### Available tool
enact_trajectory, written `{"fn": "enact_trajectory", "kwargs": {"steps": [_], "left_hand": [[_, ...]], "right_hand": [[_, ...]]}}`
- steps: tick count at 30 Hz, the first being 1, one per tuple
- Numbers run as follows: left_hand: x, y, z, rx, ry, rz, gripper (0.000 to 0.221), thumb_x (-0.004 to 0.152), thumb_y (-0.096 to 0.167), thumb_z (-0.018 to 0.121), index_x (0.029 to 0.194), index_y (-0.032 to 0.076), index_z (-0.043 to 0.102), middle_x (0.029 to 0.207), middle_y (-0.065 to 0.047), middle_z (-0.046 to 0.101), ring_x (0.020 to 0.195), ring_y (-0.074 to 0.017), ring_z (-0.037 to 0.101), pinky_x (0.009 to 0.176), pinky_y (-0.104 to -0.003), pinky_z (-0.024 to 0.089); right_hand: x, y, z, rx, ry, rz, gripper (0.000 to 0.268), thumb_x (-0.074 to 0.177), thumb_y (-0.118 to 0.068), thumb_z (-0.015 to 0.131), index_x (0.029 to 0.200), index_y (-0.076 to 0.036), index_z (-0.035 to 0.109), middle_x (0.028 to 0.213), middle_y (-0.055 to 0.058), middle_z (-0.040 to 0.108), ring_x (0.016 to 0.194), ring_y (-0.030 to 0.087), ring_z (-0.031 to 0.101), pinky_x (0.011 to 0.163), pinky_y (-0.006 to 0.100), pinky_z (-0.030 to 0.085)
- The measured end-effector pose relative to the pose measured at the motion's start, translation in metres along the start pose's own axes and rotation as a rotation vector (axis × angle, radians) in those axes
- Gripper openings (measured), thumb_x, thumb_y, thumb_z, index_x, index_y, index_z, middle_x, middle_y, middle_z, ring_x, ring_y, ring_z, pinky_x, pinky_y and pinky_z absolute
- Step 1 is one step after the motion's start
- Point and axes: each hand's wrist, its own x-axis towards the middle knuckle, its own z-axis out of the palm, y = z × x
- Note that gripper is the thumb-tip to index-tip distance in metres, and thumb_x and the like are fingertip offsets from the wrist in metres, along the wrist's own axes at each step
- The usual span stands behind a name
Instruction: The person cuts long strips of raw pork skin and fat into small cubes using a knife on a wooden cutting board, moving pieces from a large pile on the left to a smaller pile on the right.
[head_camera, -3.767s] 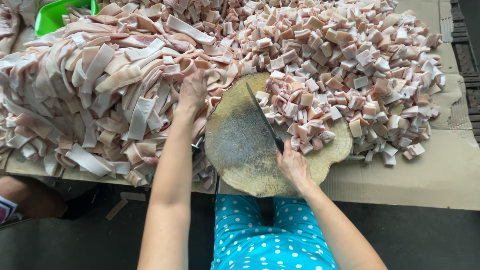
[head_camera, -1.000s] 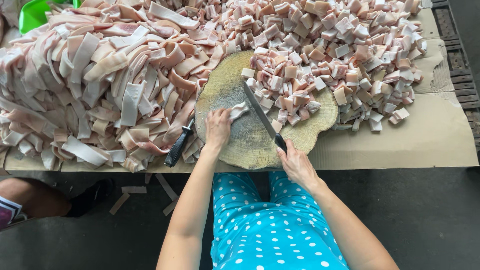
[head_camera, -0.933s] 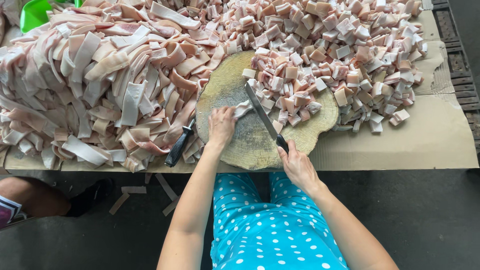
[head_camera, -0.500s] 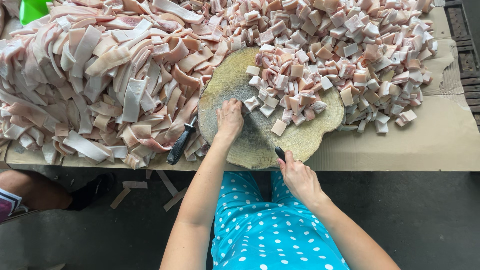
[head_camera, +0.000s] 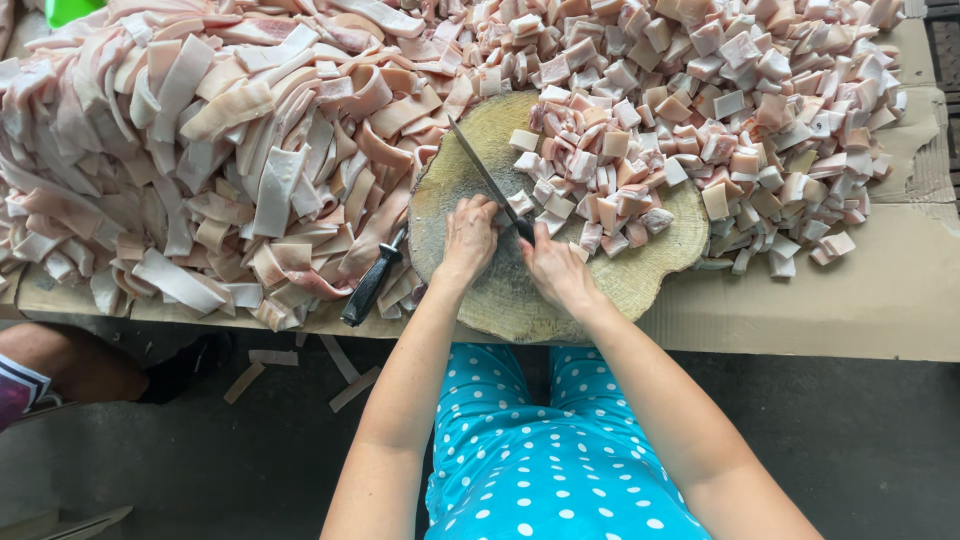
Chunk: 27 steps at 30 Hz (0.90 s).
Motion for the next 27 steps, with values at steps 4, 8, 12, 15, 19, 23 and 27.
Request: {"fn": "enact_trajectory", "kwargs": {"steps": [4,8,12,15,19,23,27], "left_hand": [[-0.007,0.002,-0.004,-0.003,0.006,0.024,0.030,0.081,0.011,0.074,0.111,0.010,0.075,0.116,-0.007,0.068,0.112,-0.0318,0.058,0.094,-0.049,0.046],[-0.020,0.001,0.002,0.011,0.045,-0.057,0.031,0.084,0.012,0.073,0.115,0.012,0.075,0.120,-0.007,0.069,0.114,-0.0309,0.057,0.097,-0.048,0.044],[-0.011,-0.002,0.017,-0.033,0.174,-0.060,0.034,0.093,0.010,0.069,0.127,0.010,0.070,0.131,-0.007,0.068,0.117,-0.0282,0.057,0.105,-0.045,0.045],[-0.001,0.004,0.016,-0.023,0.051,-0.027,0.047,0.089,0.007,0.070,0.136,0.011,0.066,0.136,-0.006,0.067,0.122,-0.0273,0.057,0.106,-0.046,0.043],[-0.006,0.004,0.002,-0.023,-0.036,0.005,0.079,0.075,0.017,0.080,0.148,0.006,0.051,0.136,-0.015,0.060,0.120,-0.0313,0.053,0.105,-0.049,0.039],[-0.021,-0.011,-0.002,0.050,0.053,-0.055,0.065,0.082,0.019,0.080,0.140,0.003,0.057,0.133,-0.019,0.061,0.120,-0.0318,0.056,0.106,-0.046,0.044],[-0.018,-0.007,0.007,0.177,0.038,-0.031,0.036,0.090,0.017,0.071,0.123,0.003,0.068,0.121,-0.015,0.066,0.114,-0.0296,0.061,0.100,-0.044,0.049]], "right_hand": [[0.003,0.004,0.000,-0.012,0.027,-0.011,0.035,0.107,-0.036,0.047,0.119,-0.004,0.040,0.079,0.033,0.068,0.079,0.057,0.066,0.071,0.067,0.050],[-0.006,-0.004,-0.004,-0.059,-0.001,0.023,0.036,0.109,-0.037,0.046,0.121,-0.004,0.040,0.078,0.033,0.068,0.079,0.057,0.066,0.070,0.067,0.051],[-0.044,-0.002,-0.028,0.045,0.054,-0.007,0.033,0.107,-0.034,0.047,0.120,-0.003,0.043,0.080,0.033,0.066,0.072,0.055,0.067,0.063,0.063,0.053],[-0.071,0.001,-0.042,0.057,0.014,0.121,0.034,0.108,-0.034,0.046,0.119,-0.002,0.043,0.070,0.031,0.067,0.069,0.053,0.068,0.062,0.061,0.054],[-0.097,0.001,-0.054,0.051,0.114,0.062,0.032,0.107,-0.033,0.049,0.115,-0.003,0.048,0.070,0.030,0.067,0.070,0.053,0.067,0.060,0.061,0.053],[-0.119,-0.008,-0.058,0.028,0.069,0.077,0.033,0.105,-0.035,0.050,0.114,-0.003,0.048,0.070,0.028,0.067,0.069,0.053,0.067,0.058,0.062,0.052],[-0.137,-0.018,-0.050,-0.064,0.025,0.053,0.032,0.105,-0.034,0.050,0.113,-0.003,0.048,0.071,0.027,0.068,0.068,0.051,0.069,0.058,0.060,0.055]]}}
